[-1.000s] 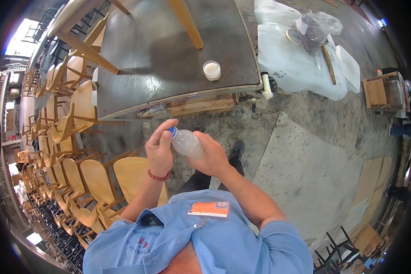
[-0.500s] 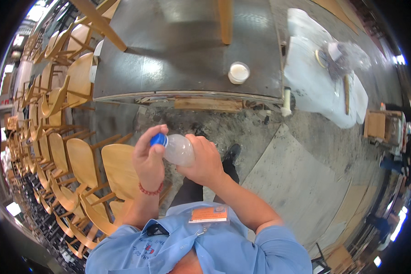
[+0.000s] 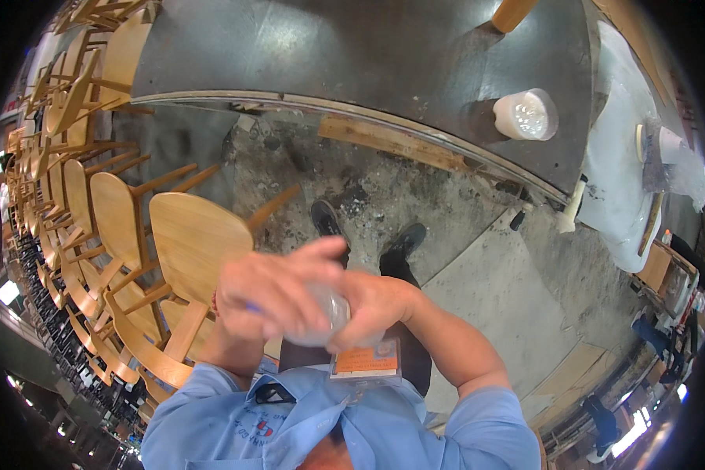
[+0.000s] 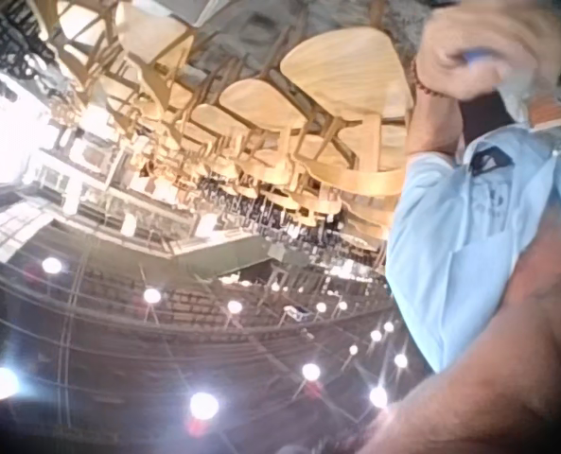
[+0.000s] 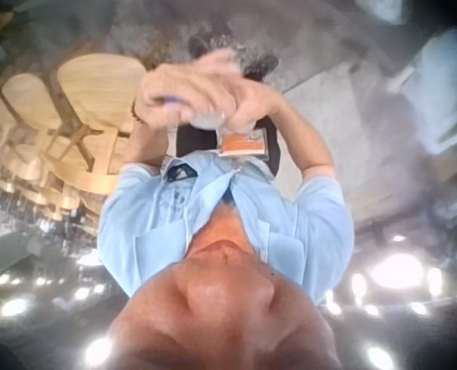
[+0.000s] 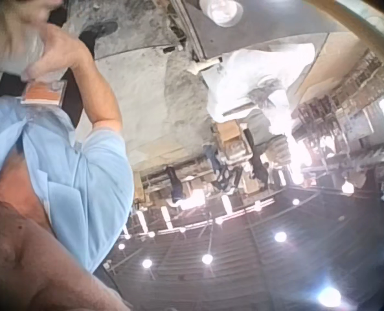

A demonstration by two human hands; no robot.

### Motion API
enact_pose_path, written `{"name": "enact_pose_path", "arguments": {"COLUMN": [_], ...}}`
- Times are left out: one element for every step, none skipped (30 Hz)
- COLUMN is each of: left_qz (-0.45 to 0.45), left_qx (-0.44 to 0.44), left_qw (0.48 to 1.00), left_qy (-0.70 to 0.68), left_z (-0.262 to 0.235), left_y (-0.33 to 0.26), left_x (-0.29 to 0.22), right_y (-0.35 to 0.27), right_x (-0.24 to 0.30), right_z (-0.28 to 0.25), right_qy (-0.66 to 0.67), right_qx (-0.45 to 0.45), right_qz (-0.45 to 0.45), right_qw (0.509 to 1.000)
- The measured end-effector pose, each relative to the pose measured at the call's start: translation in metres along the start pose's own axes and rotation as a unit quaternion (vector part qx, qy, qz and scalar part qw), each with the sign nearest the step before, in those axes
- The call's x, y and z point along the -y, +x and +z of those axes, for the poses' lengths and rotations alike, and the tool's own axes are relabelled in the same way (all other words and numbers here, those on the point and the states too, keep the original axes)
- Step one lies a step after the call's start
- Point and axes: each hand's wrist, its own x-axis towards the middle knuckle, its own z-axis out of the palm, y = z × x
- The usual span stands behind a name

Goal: The person pours liquid from a bottle into a small container, then uses a cloth to wipe a wooden surface. They move a wooden chair, flip it upside down, and use a power sander to smooth the chair legs.

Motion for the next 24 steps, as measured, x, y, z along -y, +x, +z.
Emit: {"name": "enact_pose_path", "arguments": {"left_qz": [0.017, 0.033, 0.011, -0.009, -0.03, -0.083, -0.135, -0.186, -0.223, -0.26, -0.295, -0.267, -0.237, -0.207, -0.193, -0.187, -0.181, -0.171, -0.139, -0.169, -0.196, -0.243, -0.295, -0.317], "left_qx": [0.071, 0.134, 0.096, 0.062, 0.026, -0.094, -0.213, -0.329, -0.354, -0.378, -0.403, -0.351, -0.296, -0.241, -0.172, -0.128, -0.083, -0.036, 0.018, 0.002, -0.01, -0.06, -0.106, -0.221], "left_qw": [0.997, 0.988, 0.994, 0.997, 0.998, 0.992, 0.967, 0.922, 0.905, 0.886, 0.865, 0.897, 0.925, 0.948, 0.966, 0.972, 0.974, 0.973, 0.978, 0.978, 0.977, 0.967, 0.95, 0.917], "left_qy": [-0.035, -0.064, -0.055, -0.049, -0.042, 0.001, 0.045, 0.087, 0.076, 0.063, 0.051, 0.042, 0.033, 0.026, -0.028, -0.069, -0.111, -0.153, -0.155, -0.122, -0.09, -0.048, -0.011, 0.096], "left_z": [-0.002, -0.004, -0.006, -0.009, -0.011, -0.009, -0.003, 0.0, 0.0, -0.003, -0.009, -0.017, -0.027, -0.039, -0.051, -0.057, -0.06, -0.063, -0.068, -0.078, -0.09, -0.104, -0.119, -0.138], "left_y": [0.01, 0.013, 0.011, 0.008, 0.006, 0.006, 0.007, 0.006, 0.005, 0.005, 0.003, -0.002, -0.008, -0.015, -0.022, -0.025, -0.027, -0.029, -0.032, -0.039, -0.046, -0.05, -0.053, -0.06], "left_x": [0.003, 0.006, 0.01, 0.015, 0.02, 0.025, 0.029, 0.034, 0.04, 0.048, 0.053, 0.06, 0.069, 0.077, 0.086, 0.092, 0.1, 0.108, 0.118, 0.129, 0.143, 0.158, 0.175, 0.202], "right_y": [0.0, 0.003, 0.006, 0.009, 0.01, 0.01, 0.011, 0.015, 0.021, 0.025, 0.028, 0.029, 0.028, 0.026, 0.021, 0.015, 0.009, 0.009, 0.008, 0.008, 0.002, -0.002, -0.002, 0.002], "right_x": [-0.026, -0.022, -0.019, -0.016, -0.004, -0.01, -0.016, -0.022, -0.027, -0.033, -0.041, -0.046, -0.05, -0.054, -0.058, -0.061, -0.066, -0.069, -0.072, -0.076, -0.082, -0.09, -0.099, -0.11], "right_z": [-0.002, -0.007, -0.011, -0.016, -0.028, -0.03, -0.031, -0.027, -0.024, -0.023, -0.024, -0.026, -0.028, -0.032, -0.038, -0.048, -0.06, -0.066, -0.073, -0.081, -0.086, -0.09, -0.094, -0.097], "right_qy": [0.007, -0.02, -0.049, -0.079, -0.126, -0.077, -0.019, -0.128, -0.236, -0.339, -0.38, -0.321, -0.26, -0.197, -0.147, -0.167, -0.183, -0.178, -0.172, -0.166, -0.093, -0.02, -0.071, -0.127], "right_qx": [0.052, 0.04, 0.027, 0.006, -0.05, -0.09, -0.136, -0.239, -0.334, -0.42, -0.455, -0.435, -0.414, -0.39, -0.313, -0.251, -0.188, -0.175, -0.163, -0.149, -0.15, -0.151, -0.198, -0.236], "right_qz": [-0.044, -0.085, -0.124, -0.161, -0.151, -0.074, 0.0, 0.028, 0.055, 0.081, 0.021, 0.031, 0.043, 0.055, 0.098, 0.085, 0.07, 0.078, 0.086, 0.094, 0.2, 0.302, 0.313, 0.318], "right_qw": [0.998, 0.995, 0.991, 0.984, 0.979, 0.99, 0.99, 0.962, 0.911, 0.838, 0.805, 0.841, 0.871, 0.898, 0.933, 0.95, 0.963, 0.965, 0.968, 0.97, 0.964, 0.941, 0.926, 0.909]}}
